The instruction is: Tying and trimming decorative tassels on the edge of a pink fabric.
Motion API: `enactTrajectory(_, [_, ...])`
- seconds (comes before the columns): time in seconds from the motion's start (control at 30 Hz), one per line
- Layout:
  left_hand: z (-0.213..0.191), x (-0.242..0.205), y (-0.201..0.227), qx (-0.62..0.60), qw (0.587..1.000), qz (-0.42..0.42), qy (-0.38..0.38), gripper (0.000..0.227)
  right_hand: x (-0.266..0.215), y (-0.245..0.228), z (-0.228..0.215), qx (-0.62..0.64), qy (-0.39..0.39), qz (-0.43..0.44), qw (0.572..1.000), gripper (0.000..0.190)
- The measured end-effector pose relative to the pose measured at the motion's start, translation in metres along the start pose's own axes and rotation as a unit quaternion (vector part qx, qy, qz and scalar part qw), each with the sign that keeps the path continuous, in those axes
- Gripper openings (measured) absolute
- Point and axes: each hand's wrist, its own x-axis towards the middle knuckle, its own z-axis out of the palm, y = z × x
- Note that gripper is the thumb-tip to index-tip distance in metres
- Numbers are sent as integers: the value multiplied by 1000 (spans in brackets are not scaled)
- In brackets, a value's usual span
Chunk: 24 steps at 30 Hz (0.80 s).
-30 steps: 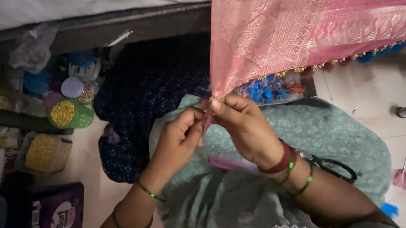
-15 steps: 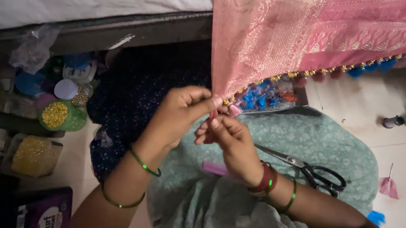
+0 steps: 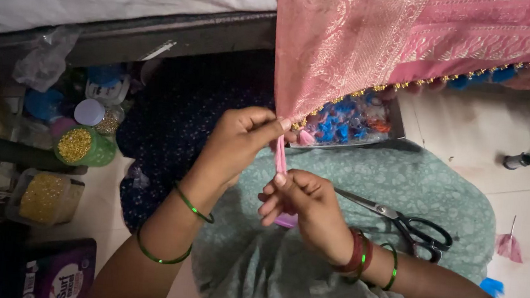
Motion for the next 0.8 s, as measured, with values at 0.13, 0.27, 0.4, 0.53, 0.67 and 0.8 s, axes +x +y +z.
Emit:
enactTrajectory(0.13, [-3,0,-6,-18,1000,13,-5,19,-6,4,0,-23,-31,24,999,33])
enactTrajectory(0.27, [-5,-2,-11,16,999,34,7,21,-6,9,0,-32,-29,34,998,34])
enactTrajectory(0.4, [-5,-7,-17,45,998,34,39,20,-7,0,5,-26,-33,39,998,30])
enactTrajectory(0.53, [-15,-11,-28,-110,993,-11,32,19,-6,-1,6,-6,-40,52,998,35])
enactTrajectory(0.67, [-17,-19,-22,-88,996,-9,-18,22,-6,10,4,85,-111,98,985,36])
enactTrajectory(0.8, [-17,-28,-11,196,969,148,1,17,1,16,11,143,-142,129,971,35])
